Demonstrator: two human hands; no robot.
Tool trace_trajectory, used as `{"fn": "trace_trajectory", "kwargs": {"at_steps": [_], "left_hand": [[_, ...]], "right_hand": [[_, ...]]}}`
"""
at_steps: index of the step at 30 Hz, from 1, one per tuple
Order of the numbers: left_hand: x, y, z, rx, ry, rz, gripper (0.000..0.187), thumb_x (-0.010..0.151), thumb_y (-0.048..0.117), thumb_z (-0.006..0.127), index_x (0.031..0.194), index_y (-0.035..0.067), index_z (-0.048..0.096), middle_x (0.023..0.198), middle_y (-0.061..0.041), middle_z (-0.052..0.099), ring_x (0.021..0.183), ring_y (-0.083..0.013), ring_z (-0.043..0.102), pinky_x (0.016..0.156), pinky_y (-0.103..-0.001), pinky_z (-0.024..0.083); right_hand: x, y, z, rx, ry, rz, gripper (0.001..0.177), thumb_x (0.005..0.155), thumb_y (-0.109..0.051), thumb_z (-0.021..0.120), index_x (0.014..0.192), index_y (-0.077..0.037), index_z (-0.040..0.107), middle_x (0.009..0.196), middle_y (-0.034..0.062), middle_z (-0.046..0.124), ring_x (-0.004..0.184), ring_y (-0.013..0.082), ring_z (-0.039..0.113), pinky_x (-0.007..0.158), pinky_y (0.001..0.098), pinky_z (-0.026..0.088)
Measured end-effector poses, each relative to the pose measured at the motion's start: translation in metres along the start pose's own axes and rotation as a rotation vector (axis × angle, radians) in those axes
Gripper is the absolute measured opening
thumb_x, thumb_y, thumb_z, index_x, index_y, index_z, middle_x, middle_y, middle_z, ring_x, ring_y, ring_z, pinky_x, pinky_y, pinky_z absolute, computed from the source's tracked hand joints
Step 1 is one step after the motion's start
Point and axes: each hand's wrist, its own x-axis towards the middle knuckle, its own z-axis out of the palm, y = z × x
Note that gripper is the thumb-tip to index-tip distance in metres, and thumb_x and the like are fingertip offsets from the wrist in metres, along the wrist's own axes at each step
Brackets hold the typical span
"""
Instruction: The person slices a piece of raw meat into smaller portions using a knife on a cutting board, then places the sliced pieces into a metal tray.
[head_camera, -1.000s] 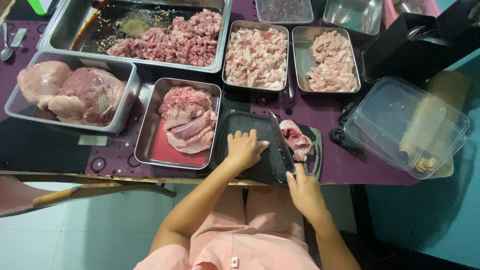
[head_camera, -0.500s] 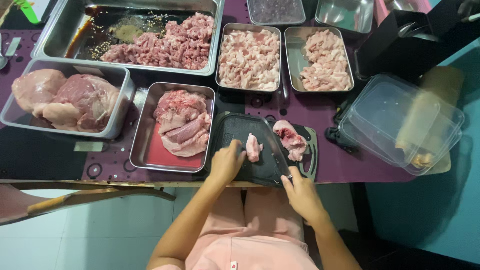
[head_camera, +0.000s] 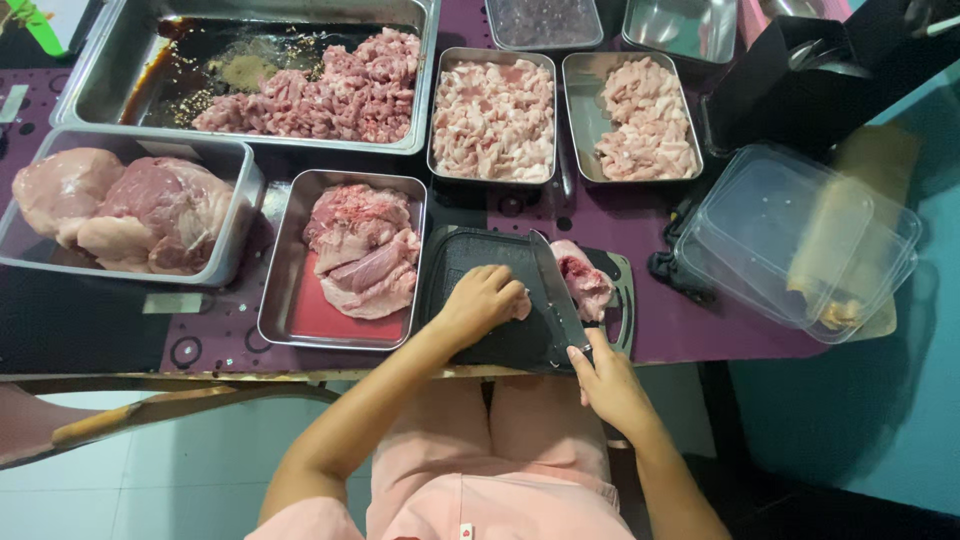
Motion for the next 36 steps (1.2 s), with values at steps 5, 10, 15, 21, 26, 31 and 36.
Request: {"fn": "trace_trajectory", "kwargs": {"at_steps": [5,10,15,21,26,31,36], "left_hand": [[-0.023,0.019,-0.011,0.099,0.254,-0.005,0.031,0.070,0.011,0.072,0.100,0.011,0.065,0.113,-0.010,0.066,0.110,-0.0293,0.063,0.092,-0.042,0.050],[-0.020,0.006,0.000,-0.032,0.095,0.056,0.032,0.072,0.009,0.074,0.104,0.007,0.069,0.110,-0.006,0.064,0.107,-0.0273,0.064,0.093,-0.038,0.056],[-0.020,0.004,0.011,-0.088,0.086,-0.023,0.035,0.072,0.008,0.076,0.106,0.008,0.071,0.110,-0.005,0.065,0.107,-0.0280,0.064,0.089,-0.037,0.058],[-0.025,0.000,0.012,-0.236,0.131,-0.080,0.036,0.067,0.004,0.078,0.102,0.010,0.074,0.109,-0.004,0.068,0.108,-0.0278,0.065,0.090,-0.038,0.058],[-0.024,-0.004,0.015,-0.262,0.143,-0.101,0.038,0.063,0.005,0.080,0.101,0.010,0.075,0.108,-0.006,0.068,0.106,-0.0297,0.065,0.088,-0.040,0.058],[-0.025,-0.003,0.014,-0.239,0.150,-0.114,0.035,0.066,0.006,0.079,0.100,0.012,0.076,0.107,-0.004,0.069,0.105,-0.0282,0.065,0.087,-0.039,0.058],[-0.027,0.005,0.010,-0.197,0.153,-0.165,0.036,0.066,0.006,0.079,0.102,0.010,0.077,0.109,-0.004,0.069,0.104,-0.0275,0.065,0.086,-0.039,0.058]], "right_hand": [[-0.006,0.004,0.000,-0.099,-0.060,-0.064,0.035,0.097,-0.026,0.057,0.123,-0.003,0.053,0.056,0.0192,0.065,0.048,0.0330,0.068,0.049,0.0472,0.051],[-0.006,0.019,0.015,-0.312,-0.020,-0.205,0.025,0.100,-0.027,0.055,0.108,-0.004,0.049,0.067,0.0272,0.066,0.070,0.0494,0.066,0.060,0.0602,0.048],[-0.010,0.023,0.020,-0.420,-0.062,-0.117,0.026,0.100,-0.028,0.053,0.109,-0.005,0.046,0.071,0.0262,0.068,0.072,0.0502,0.067,0.063,0.0599,0.051],[0.017,0.025,0.031,-0.424,-0.092,-0.219,0.026,0.101,-0.027,0.052,0.103,-0.002,0.044,0.074,0.0279,0.068,0.076,0.0504,0.068,0.065,0.0595,0.053],[0.060,0.013,0.050,-0.474,-0.099,-0.213,0.022,0.101,-0.022,0.050,0.107,-0.001,0.044,0.078,0.0298,0.068,0.077,0.0521,0.068,0.068,0.0610,0.053],[0.116,0.002,0.069,-0.557,-0.053,-0.307,0.023,0.098,-0.019,0.052,0.110,-0.001,0.045,0.080,0.0308,0.069,0.078,0.0510,0.069,0.069,0.0600,0.055],[0.075,0.016,0.057,-0.582,-0.018,-0.247,0.019,0.103,-0.019,0.045,0.115,-0.004,0.045,0.077,0.0293,0.069,0.073,0.0506,0.069,0.065,0.0618,0.054]]}}
